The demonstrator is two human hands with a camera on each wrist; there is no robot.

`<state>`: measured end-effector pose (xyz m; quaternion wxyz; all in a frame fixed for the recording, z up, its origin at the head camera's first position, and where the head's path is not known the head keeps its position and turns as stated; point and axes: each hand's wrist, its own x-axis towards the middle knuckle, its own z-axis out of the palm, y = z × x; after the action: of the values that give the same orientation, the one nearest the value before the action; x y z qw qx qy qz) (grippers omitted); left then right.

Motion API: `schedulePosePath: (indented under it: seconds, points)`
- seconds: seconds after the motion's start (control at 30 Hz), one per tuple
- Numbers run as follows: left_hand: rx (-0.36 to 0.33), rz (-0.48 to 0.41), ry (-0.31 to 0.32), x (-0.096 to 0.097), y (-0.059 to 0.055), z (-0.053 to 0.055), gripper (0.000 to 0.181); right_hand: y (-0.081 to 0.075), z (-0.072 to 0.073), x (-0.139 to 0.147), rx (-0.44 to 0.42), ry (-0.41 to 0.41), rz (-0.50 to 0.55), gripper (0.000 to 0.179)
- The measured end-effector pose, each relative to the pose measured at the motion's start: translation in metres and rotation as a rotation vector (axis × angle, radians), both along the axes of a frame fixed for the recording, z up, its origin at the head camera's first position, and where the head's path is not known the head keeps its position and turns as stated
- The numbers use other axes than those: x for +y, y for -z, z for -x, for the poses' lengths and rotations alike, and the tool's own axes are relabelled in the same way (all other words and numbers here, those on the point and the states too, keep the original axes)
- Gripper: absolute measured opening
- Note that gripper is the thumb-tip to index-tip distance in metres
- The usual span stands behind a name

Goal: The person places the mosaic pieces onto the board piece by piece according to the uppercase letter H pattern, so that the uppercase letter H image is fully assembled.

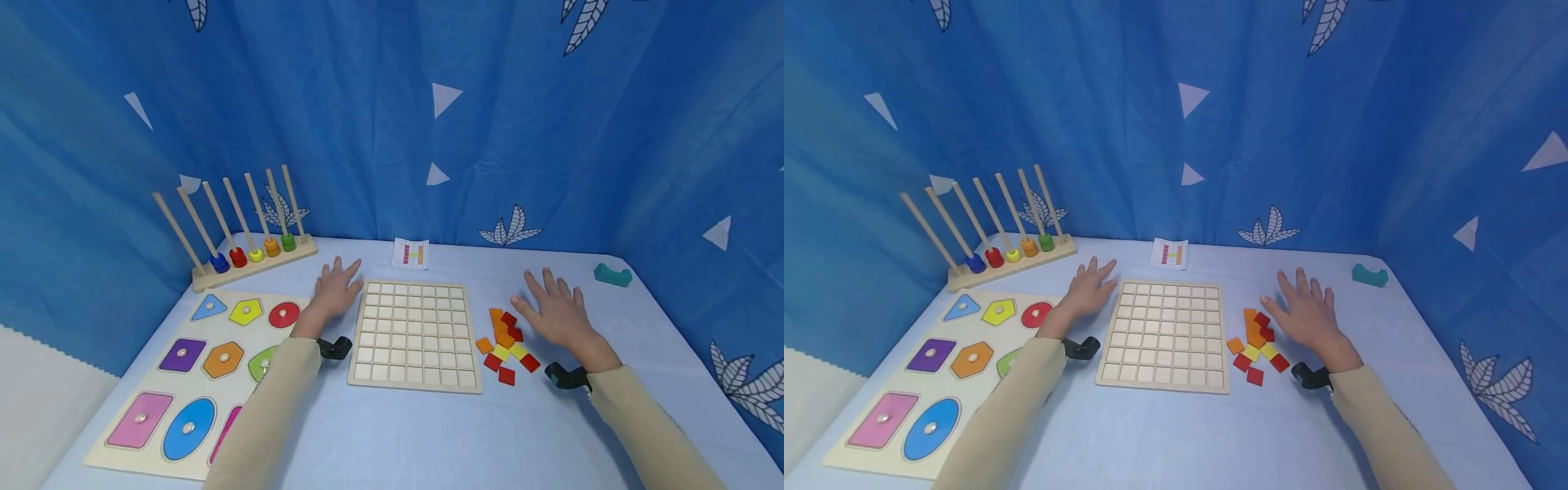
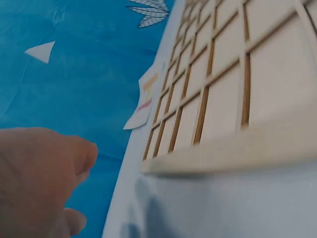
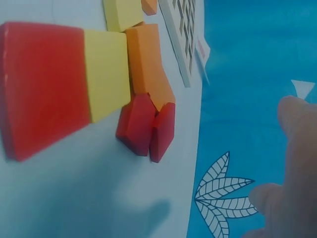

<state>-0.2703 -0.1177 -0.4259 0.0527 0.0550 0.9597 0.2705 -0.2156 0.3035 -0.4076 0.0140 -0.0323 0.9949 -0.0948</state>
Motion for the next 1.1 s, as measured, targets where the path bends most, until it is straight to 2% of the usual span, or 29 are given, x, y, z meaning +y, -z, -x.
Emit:
schedulePosePath:
  seconds: [0.17,0.33,0.6,1.1]
  points:
    - [0.024,-0.114,-0.023,0.005,0.012,0.001,0.054,0.002,-0.002,-0.002,-0.006,-0.007,0.022,0.084]
    - [0.053,-0.169,-0.035,0.006,0.024,0.000,0.050,0.003,-0.003,-0.003,-0.018,-0.007,0.023,0.084]
    - [0.124,-0.185,-0.018,0.004,0.034,-0.002,0.045,0.005,-0.003,-0.002,-0.029,0.022,0.035,0.083]
    - [0.160,-0.141,-0.008,0.004,0.040,-0.003,0.038,0.006,-0.011,-0.002,-0.029,0.033,0.038,0.085]
